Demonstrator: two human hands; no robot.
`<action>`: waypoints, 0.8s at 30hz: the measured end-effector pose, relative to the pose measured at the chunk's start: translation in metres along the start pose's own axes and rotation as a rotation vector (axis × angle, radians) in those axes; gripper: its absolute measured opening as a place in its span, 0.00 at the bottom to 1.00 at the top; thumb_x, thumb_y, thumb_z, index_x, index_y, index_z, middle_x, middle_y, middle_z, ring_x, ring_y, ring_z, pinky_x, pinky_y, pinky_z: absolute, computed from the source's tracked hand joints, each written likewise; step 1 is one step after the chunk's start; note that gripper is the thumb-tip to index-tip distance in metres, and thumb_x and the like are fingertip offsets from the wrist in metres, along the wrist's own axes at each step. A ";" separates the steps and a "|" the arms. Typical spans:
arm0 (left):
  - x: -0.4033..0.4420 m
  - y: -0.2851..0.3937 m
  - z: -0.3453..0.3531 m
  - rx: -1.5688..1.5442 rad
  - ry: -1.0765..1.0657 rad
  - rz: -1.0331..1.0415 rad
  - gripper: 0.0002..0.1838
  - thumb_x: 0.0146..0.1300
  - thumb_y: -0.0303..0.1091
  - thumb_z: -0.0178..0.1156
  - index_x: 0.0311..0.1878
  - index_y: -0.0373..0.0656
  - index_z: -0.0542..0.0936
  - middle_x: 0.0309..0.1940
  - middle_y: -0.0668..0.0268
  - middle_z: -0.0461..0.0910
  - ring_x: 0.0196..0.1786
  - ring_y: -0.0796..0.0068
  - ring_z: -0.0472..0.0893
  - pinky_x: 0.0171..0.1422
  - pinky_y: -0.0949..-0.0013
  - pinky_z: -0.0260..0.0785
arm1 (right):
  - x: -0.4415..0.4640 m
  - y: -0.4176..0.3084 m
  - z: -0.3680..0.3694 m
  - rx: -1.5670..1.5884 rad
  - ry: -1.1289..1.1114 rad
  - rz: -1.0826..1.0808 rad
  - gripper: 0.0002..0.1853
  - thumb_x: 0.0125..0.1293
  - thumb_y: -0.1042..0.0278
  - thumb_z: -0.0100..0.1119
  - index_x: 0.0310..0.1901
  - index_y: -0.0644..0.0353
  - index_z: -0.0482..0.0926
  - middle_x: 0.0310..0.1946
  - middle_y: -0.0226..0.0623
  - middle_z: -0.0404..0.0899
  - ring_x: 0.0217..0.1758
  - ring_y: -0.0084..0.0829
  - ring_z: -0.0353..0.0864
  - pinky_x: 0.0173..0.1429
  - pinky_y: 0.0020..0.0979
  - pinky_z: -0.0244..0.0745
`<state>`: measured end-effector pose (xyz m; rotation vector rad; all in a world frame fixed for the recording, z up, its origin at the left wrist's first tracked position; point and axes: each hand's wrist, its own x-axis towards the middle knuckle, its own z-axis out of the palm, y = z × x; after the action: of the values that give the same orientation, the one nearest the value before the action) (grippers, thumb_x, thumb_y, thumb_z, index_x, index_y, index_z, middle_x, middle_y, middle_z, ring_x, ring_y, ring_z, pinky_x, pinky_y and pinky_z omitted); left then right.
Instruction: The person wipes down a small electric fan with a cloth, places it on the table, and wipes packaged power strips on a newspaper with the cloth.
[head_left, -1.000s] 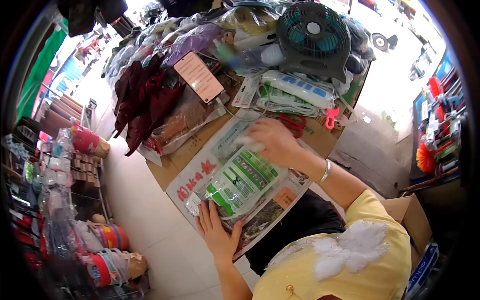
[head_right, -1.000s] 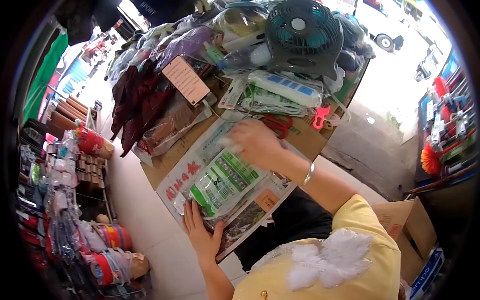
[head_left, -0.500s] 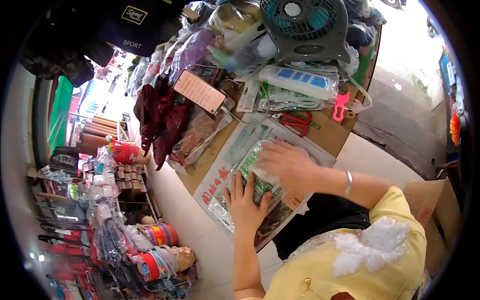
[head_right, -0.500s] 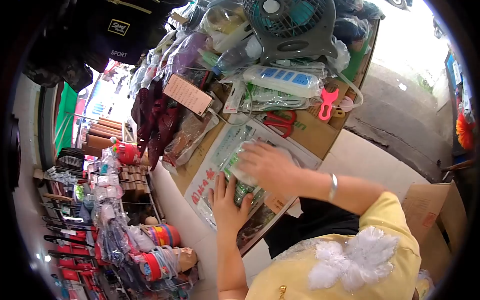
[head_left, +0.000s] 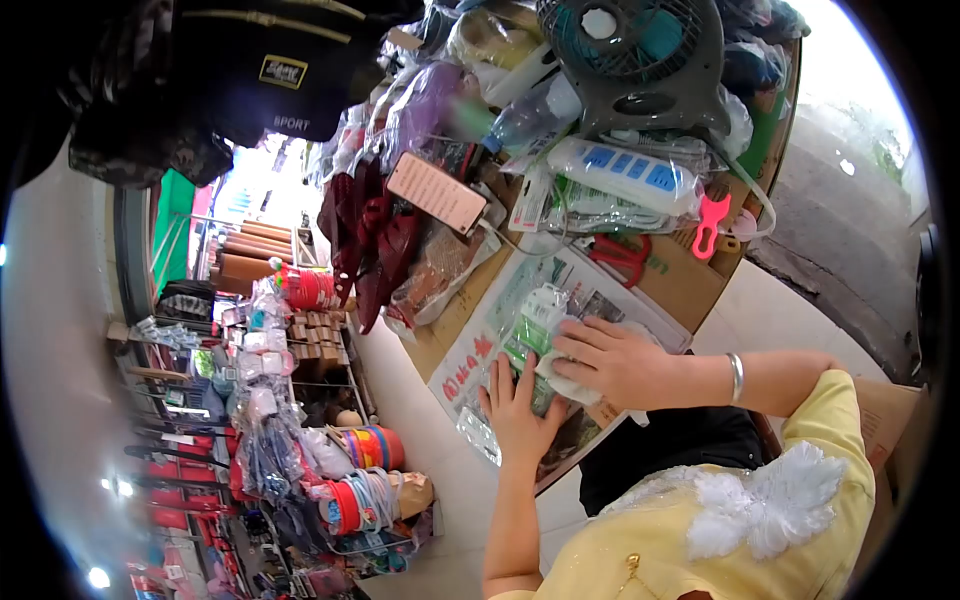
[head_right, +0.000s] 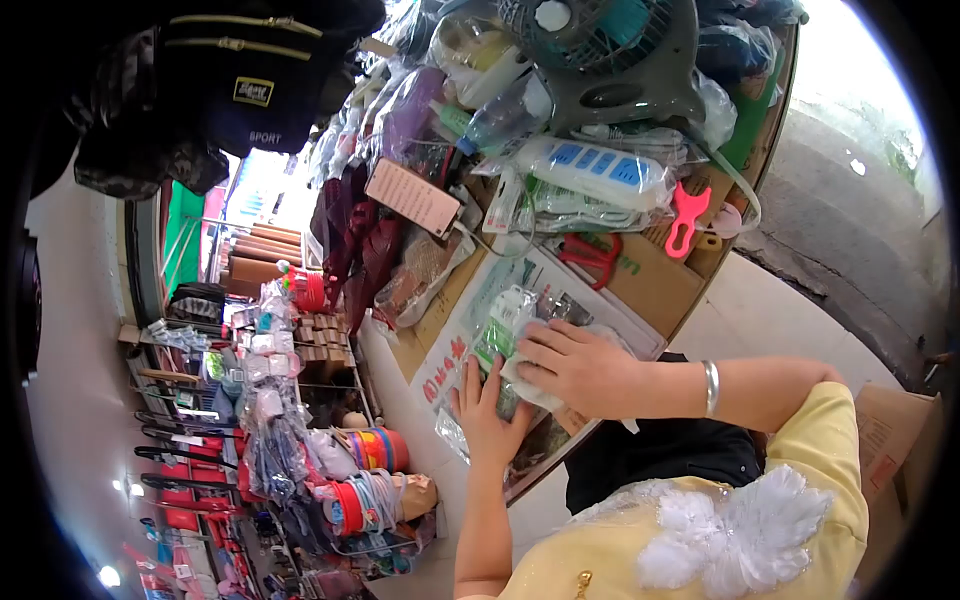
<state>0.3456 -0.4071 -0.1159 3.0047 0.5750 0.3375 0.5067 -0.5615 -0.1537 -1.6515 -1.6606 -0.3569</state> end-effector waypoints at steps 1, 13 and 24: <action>0.000 -0.002 0.002 0.012 0.000 0.010 0.39 0.54 0.50 0.69 0.70 0.49 0.73 0.73 0.44 0.63 0.75 0.44 0.62 0.75 0.34 0.46 | 0.008 0.009 0.002 0.000 0.015 0.003 0.22 0.58 0.70 0.59 0.56 0.58 0.76 0.59 0.46 0.74 0.70 0.48 0.68 0.72 0.47 0.64; -0.003 0.005 0.006 0.015 0.057 -0.050 0.35 0.52 0.51 0.68 0.65 0.49 0.78 0.71 0.44 0.65 0.74 0.45 0.63 0.75 0.36 0.46 | 0.067 0.053 0.030 0.030 0.086 0.042 0.19 0.54 0.59 0.65 0.46 0.57 0.80 0.50 0.40 0.77 0.59 0.42 0.73 0.65 0.44 0.64; -0.006 0.008 0.006 -0.009 0.119 -0.052 0.35 0.52 0.52 0.69 0.63 0.47 0.79 0.70 0.43 0.67 0.74 0.44 0.64 0.74 0.36 0.48 | 0.063 0.054 0.017 0.213 0.000 0.076 0.28 0.49 0.62 0.69 0.55 0.52 0.77 0.59 0.37 0.74 0.63 0.42 0.70 0.66 0.45 0.63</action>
<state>0.3444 -0.4171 -0.1221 2.9697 0.6578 0.5174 0.5601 -0.4969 -0.1399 -1.5494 -1.5731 -0.1372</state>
